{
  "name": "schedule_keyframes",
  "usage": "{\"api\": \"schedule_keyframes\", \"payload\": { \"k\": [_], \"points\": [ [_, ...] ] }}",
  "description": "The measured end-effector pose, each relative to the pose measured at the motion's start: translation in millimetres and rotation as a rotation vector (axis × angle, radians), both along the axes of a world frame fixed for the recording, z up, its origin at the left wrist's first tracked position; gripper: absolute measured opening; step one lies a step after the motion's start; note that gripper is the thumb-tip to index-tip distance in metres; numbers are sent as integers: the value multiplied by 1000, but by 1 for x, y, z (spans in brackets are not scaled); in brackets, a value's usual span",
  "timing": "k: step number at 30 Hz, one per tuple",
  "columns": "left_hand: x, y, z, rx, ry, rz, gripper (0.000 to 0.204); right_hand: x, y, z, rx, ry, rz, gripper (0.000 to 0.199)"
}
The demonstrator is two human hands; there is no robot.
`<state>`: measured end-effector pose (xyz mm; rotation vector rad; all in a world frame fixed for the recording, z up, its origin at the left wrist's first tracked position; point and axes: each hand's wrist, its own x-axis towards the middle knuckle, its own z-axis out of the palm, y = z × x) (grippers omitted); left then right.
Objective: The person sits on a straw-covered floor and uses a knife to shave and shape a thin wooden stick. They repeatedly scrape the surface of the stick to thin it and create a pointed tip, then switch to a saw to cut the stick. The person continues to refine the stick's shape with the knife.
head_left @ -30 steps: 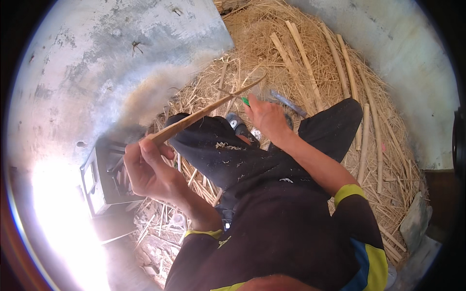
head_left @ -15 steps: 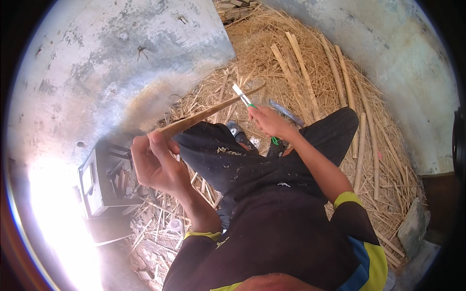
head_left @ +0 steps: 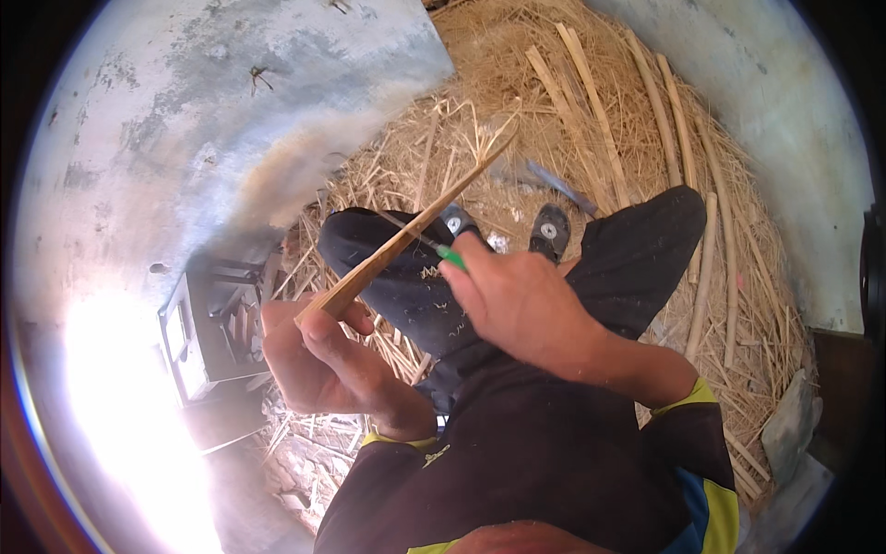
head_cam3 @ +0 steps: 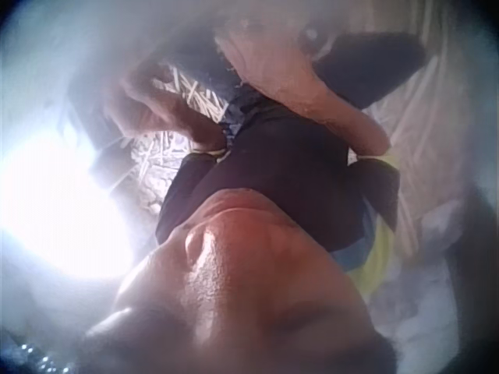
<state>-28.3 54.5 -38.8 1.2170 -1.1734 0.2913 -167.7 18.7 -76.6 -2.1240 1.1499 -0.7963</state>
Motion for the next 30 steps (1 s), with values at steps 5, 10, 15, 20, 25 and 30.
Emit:
{"api": "schedule_keyframes", "payload": {
  "k": [5,10,15,20,25,30],
  "points": [
    [7,-2,-1,17,-19,41,41,-6,-30,-35,2,99,-139,23],
    [4,-6,-6,-20,-38,-6,40,2,-2,-15,-10,-148,69,28],
    [15,-4,-5,36,-122,87,47,-7,-34,-40,-30,75,-113,24],
    [8,-5,-2,35,-91,64,51,0,-2,-5,-18,-22,37,22],
    [11,-12,0,18,-127,78,54,-5,-2,-3,-84,-30,55,22],
    [14,-9,3,91,-120,237,59,-8,-52,-79,-19,-83,-151,29]
  ]
}}
